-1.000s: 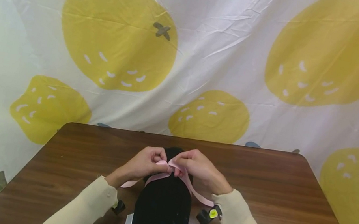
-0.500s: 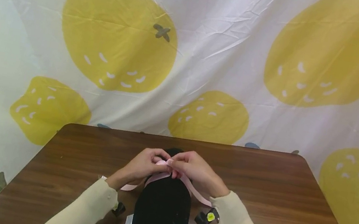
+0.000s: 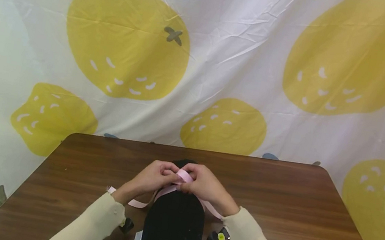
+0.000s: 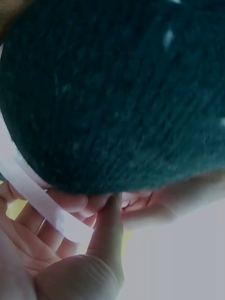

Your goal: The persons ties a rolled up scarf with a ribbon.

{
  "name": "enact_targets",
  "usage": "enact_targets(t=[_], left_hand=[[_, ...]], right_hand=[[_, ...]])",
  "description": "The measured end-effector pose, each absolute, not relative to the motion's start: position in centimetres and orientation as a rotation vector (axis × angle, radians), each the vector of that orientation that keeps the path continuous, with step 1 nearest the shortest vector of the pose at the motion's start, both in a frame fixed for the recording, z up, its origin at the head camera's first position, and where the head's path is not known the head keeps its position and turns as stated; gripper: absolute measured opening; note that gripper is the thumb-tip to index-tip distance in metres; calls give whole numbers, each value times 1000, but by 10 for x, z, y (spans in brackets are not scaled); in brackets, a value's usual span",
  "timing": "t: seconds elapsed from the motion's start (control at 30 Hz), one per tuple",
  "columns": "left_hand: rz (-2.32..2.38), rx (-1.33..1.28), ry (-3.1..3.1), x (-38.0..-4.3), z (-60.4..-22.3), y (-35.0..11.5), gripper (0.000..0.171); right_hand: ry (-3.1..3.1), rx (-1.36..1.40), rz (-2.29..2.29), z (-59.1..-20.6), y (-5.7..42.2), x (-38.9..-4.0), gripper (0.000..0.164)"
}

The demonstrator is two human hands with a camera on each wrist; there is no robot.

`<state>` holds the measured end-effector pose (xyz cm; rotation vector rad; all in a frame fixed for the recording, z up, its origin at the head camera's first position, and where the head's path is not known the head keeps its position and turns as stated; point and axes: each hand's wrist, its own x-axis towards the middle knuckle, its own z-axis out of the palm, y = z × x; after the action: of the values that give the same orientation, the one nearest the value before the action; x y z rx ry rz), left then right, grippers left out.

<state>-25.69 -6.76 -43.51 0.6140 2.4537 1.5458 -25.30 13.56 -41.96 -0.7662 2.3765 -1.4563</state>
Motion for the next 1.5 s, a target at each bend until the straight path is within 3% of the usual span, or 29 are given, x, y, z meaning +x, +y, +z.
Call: enact_targets(t=[0.33, 0.77, 1.5], left_hand=[[1563, 631, 2470, -257, -436, -67, 26], [1694, 527, 2346, -253, -436, -66, 31], [1797, 435, 2302, -249, -433, -62, 26]], right_hand=[[2664, -860, -1326, -422, 130, -251, 27], [2806, -910, -1312, -427, 126, -248, 14], [2963, -1011, -1395, -432, 127, -245, 11]])
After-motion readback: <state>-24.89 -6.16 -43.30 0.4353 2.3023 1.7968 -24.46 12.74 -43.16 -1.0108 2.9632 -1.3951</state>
